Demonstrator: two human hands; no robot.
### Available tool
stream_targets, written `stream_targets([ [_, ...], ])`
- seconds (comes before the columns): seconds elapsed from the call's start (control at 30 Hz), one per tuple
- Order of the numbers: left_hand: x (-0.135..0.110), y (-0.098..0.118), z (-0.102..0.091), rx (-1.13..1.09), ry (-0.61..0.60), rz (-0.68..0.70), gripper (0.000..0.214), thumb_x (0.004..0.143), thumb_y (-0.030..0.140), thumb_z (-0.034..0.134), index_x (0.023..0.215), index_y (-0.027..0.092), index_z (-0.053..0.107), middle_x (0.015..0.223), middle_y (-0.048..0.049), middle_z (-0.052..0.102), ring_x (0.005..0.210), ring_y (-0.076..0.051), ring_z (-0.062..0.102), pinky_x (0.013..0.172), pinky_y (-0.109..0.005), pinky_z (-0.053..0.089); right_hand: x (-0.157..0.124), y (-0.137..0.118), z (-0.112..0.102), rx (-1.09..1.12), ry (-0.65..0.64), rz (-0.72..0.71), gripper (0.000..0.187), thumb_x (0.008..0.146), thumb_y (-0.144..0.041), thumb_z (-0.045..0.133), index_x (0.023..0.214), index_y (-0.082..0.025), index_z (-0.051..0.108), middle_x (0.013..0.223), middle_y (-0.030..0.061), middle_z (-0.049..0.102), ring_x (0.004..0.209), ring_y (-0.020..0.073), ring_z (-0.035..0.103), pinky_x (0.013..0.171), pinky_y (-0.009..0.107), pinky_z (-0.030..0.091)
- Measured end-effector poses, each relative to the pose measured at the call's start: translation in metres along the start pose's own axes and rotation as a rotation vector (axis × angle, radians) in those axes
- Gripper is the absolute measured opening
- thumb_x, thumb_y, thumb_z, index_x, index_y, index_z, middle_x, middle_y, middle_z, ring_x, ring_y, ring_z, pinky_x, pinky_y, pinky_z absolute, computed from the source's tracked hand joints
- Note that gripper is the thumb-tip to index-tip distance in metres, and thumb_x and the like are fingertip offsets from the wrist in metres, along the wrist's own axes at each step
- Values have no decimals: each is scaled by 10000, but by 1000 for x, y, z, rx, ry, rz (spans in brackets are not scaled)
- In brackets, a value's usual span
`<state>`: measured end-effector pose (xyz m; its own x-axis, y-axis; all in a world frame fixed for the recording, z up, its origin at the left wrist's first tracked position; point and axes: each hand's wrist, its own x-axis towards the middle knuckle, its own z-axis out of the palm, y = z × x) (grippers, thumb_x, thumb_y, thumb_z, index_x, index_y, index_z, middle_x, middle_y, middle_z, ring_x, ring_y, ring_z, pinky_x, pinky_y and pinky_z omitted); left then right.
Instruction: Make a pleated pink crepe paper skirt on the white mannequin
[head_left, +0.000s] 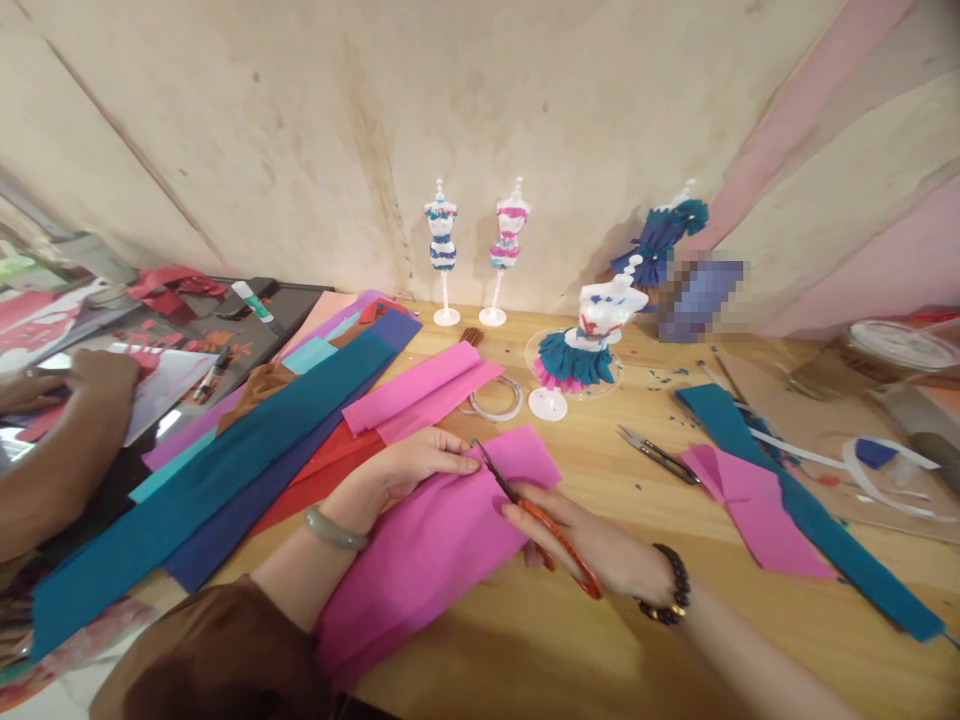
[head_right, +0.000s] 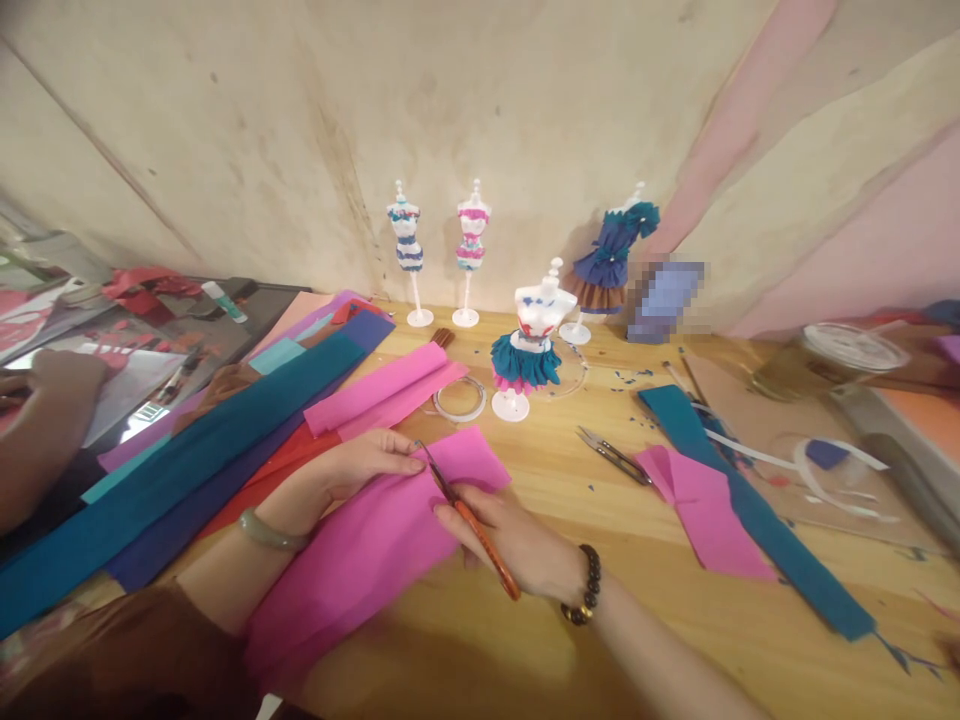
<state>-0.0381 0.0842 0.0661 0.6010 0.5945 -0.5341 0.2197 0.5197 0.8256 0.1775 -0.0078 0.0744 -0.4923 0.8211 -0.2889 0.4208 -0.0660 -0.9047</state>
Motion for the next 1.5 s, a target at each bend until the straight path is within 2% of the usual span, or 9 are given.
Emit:
stream_targets([
  [0.3, 3, -8, 7, -8, 56, 53, 316, 632, 393, 852, 806, 144, 765, 758, -28, 750, 703, -155, 665, 751, -289, 511, 6, 6, 16, -16, 126, -38, 299, 982, -493, 403, 880, -226, 489, 625, -56, 431, 525, 122, 455, 525, 268, 396],
  [0.4, 2, -8, 8, -35, 55, 75, 280, 653, 377, 847, 797, 152, 763, 767, -23, 752, 706, -144, 666, 753, -275, 512, 8, 8, 17, -57, 158, -78, 287, 983, -465, 412, 859, -218, 490, 657, -42, 447, 563, 127, 444, 558, 273, 400],
  [0.5, 2, -9, 8, -62, 24, 92, 261, 667, 371, 843, 801, 161, 766, 785, -20, 757, 716, -141, 671, 768, -271, 516, 9, 10, 16, -110, 174, -111, 285, 984, -453, 407, 889, -206, 510, 768, 2, 528, 679, 149, 492, 651, 294, 434],
  [0.6, 3, -12, 6, -74, -1, 107, 250, 679, 368, 838, 806, 165, 767, 801, -19, 760, 728, -140, 675, 778, -270, 521, 8, 9, 12, -161, 162, -103, 295, 978, -464, 402, 929, -200, 524, 848, 33, 576, 759, 175, 530, 731, 324, 453],
  [0.83, 3, -12, 5, -25, -1, 104, 269, 683, 374, 834, 832, 160, 769, 813, -26, 761, 746, -142, 674, 788, -271, 513, 1, -3, 5, -212, 96, -48, 294, 945, -492, 432, 925, -208, 506, 799, 20, 557, 724, 186, 534, 677, 315, 458],
  [1.03, 2, -11, 7, -35, 3, 99, 264, 672, 374, 838, 820, 166, 770, 787, -14, 756, 727, -137, 668, 775, -262, 511, 5, 5, 11, -208, 127, -80, 293, 970, -473, 405, 861, -208, 467, 750, -8, 493, 668, 156, 464, 639, 298, 401],
  [1.3, 4, -10, 7, -63, -8, 97, 232, 678, 358, 838, 800, 174, 767, 793, -8, 754, 738, -134, 662, 773, -260, 515, 5, 10, 11, -210, 160, -62, 301, 982, -463, 421, 814, -213, 433, 724, -17, 494, 645, 147, 460, 589, 278, 357],
  [1.5, 5, -6, 10, -69, 22, 84, 257, 630, 365, 856, 760, 164, 761, 767, -15, 744, 729, -149, 648, 781, -286, 505, 7, 7, 11, -239, 174, -62, 308, 989, -464, 387, 852, -202, 476, 752, 16, 552, 662, 175, 508, 637, 315, 414],
])
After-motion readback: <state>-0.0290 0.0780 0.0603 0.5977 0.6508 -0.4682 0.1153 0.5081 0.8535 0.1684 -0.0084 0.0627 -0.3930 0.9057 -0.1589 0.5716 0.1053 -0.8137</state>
